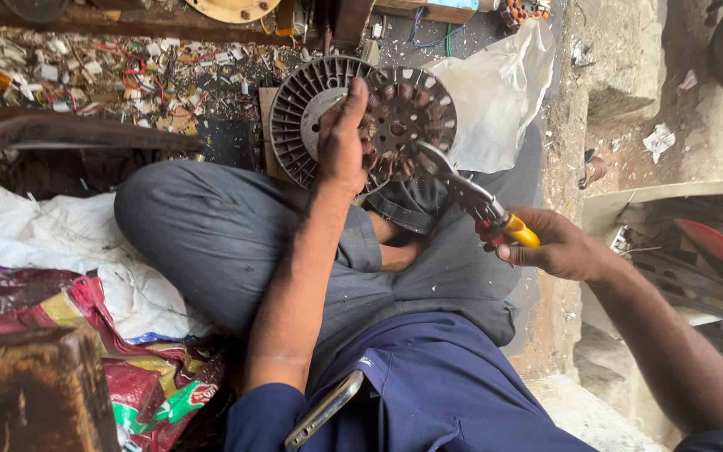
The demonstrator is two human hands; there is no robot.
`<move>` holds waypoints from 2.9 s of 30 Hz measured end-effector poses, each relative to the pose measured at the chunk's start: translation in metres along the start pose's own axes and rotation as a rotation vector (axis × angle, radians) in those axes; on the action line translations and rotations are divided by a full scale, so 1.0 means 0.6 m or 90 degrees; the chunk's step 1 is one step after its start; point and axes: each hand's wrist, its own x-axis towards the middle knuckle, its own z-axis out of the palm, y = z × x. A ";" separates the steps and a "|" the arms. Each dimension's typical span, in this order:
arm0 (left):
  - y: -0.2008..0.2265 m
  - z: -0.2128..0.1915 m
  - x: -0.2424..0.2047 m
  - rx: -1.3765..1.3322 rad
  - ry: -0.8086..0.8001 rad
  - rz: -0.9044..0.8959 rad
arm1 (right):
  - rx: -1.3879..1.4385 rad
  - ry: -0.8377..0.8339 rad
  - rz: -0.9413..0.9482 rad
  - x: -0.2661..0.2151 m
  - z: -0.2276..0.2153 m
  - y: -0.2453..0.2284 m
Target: The person sits cross-legged on the floor and uses pliers and a screwdriver to remove copper windings from a circular motor stator. They repeatedly pry and pull the windings out of the slots, rotating the stator as they work.
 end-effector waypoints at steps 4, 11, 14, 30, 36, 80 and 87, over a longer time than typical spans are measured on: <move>0.000 -0.011 -0.021 0.016 -0.064 -0.052 | -0.107 0.012 -0.012 0.012 -0.001 0.036; -0.085 -0.015 0.015 0.201 -0.094 -0.001 | -0.406 0.352 -0.034 0.079 0.054 0.176; -0.090 0.016 0.033 0.279 -0.069 0.104 | -0.337 0.513 -0.135 0.071 0.085 0.199; 0.009 0.009 -0.037 -0.044 -0.232 -0.027 | -0.148 0.167 -0.206 -0.031 0.016 0.069; 0.007 0.048 0.048 0.543 -0.217 0.179 | -0.415 0.248 -0.025 0.085 0.020 0.115; -0.010 0.011 0.018 0.077 -0.164 0.069 | -0.259 0.324 0.081 0.010 0.055 0.049; -0.051 -0.043 0.030 -0.106 -0.191 -0.040 | 0.015 0.126 -0.174 -0.015 0.020 0.065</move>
